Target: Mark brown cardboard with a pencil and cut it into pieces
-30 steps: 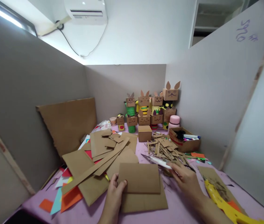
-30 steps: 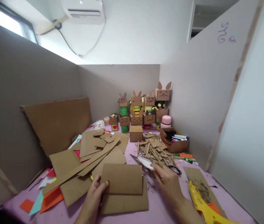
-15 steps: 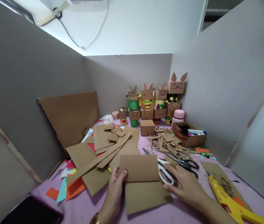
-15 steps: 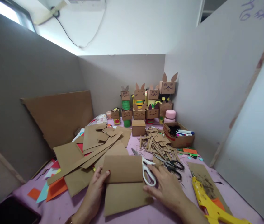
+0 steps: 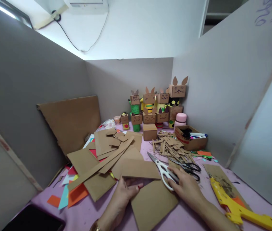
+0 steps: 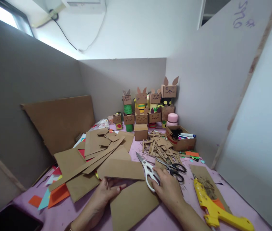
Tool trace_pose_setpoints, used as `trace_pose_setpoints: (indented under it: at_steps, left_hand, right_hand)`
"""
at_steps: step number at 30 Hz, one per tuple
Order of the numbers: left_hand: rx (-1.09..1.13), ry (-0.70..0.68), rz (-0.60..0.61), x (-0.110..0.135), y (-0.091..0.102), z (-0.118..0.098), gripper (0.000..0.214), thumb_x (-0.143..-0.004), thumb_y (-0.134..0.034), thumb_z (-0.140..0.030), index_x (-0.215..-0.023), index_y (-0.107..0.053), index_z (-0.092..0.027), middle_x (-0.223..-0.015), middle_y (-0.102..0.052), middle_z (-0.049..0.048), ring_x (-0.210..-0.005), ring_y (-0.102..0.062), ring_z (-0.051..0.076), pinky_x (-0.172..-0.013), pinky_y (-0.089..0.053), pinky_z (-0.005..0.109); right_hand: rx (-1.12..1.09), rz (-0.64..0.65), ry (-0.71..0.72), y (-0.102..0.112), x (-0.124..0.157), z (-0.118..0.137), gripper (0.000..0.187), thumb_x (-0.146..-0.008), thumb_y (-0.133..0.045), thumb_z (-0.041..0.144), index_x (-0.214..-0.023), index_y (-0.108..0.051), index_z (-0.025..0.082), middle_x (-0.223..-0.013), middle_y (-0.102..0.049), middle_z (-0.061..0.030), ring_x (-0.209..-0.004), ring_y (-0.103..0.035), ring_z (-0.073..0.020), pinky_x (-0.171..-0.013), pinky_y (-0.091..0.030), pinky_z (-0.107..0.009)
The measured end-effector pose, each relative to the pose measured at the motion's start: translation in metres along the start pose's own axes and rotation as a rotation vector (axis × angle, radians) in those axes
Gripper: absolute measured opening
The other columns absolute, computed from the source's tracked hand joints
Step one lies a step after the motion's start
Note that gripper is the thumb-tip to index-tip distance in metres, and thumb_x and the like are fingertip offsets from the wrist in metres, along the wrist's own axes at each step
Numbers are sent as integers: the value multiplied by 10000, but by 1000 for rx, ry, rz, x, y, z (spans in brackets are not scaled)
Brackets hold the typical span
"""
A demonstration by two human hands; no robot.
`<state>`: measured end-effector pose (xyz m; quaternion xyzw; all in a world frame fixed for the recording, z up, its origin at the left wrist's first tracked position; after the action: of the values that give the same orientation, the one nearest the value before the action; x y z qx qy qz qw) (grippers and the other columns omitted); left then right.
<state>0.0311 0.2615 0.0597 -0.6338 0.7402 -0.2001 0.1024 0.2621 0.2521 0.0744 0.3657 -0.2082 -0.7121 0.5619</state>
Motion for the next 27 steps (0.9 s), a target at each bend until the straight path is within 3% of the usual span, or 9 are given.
trace_pose_setpoints:
  at_steps: [4,7,10,13,17,21,27]
  left_hand:
    - [3,152,-3,-1,11,11,637,-590,-794,-91,-1163,-523,-146,-1031,-718,141,-913,-689,240,-860,-505,356]
    - [23,250,16,1,18,16,472,-570,-792,-49,-996,-606,-129,-1000,-734,142,-887,-696,231,-850,-509,347]
    - [23,347,64,6,17,23,338,-577,-772,-33,-886,-665,-118,-947,-752,125,-821,-704,211,-804,-523,327]
    - [27,459,148,16,8,31,264,-595,-738,-29,-854,-711,-71,-867,-758,128,-759,-701,196,-776,-525,293]
    - [76,539,217,25,-2,35,261,-631,-700,-49,-889,-732,-53,-879,-756,127,-786,-701,208,-821,-515,300]
    - [91,533,227,26,-4,33,265,-629,-692,-41,-888,-740,-63,-904,-756,124,-811,-703,211,-830,-513,286]
    - [120,545,245,28,-10,33,229,-660,-675,-41,-877,-744,-68,-924,-753,121,-827,-701,204,-832,-520,268]
  right_hand:
    - [-250,-70,-80,9,-2,-11,350,-718,-605,298,-1055,-670,232,-1057,-706,-72,-931,-640,-283,-829,-454,-412]
    - [-491,-104,-194,7,-5,-29,321,-694,-644,368,-971,-661,206,-839,-710,-36,-643,-625,-199,-597,-474,-324]
    - [-754,-104,-325,-1,-6,-45,380,-667,-672,409,-973,-614,191,-679,-658,7,-427,-519,-121,-399,-353,-233]
    - [-1015,-62,-408,-8,-4,-47,433,-650,-706,405,-1026,-586,227,-692,-674,13,-455,-560,-112,-389,-312,-184]
    - [-1287,39,-414,-7,-1,-31,457,-585,-779,440,-978,-627,262,-745,-700,4,-547,-583,-111,-442,-361,-182]
    - [-1432,150,-424,-9,2,-20,425,-549,-813,495,-847,-656,235,-631,-658,7,-519,-530,-102,-440,-371,-182]
    - [-1433,174,-410,-18,7,-21,328,-577,-841,269,-836,-647,214,-562,-626,44,-493,-541,-95,-464,-422,-185]
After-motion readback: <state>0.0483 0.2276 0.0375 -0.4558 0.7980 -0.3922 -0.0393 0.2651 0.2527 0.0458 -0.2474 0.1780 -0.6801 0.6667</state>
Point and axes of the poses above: each hand's wrist, its own x-axis away from the middle knuckle, its own y-axis out of the back of the hand, z = x × y, the point moved 10 cm from there along -x, towards the middle knuckle
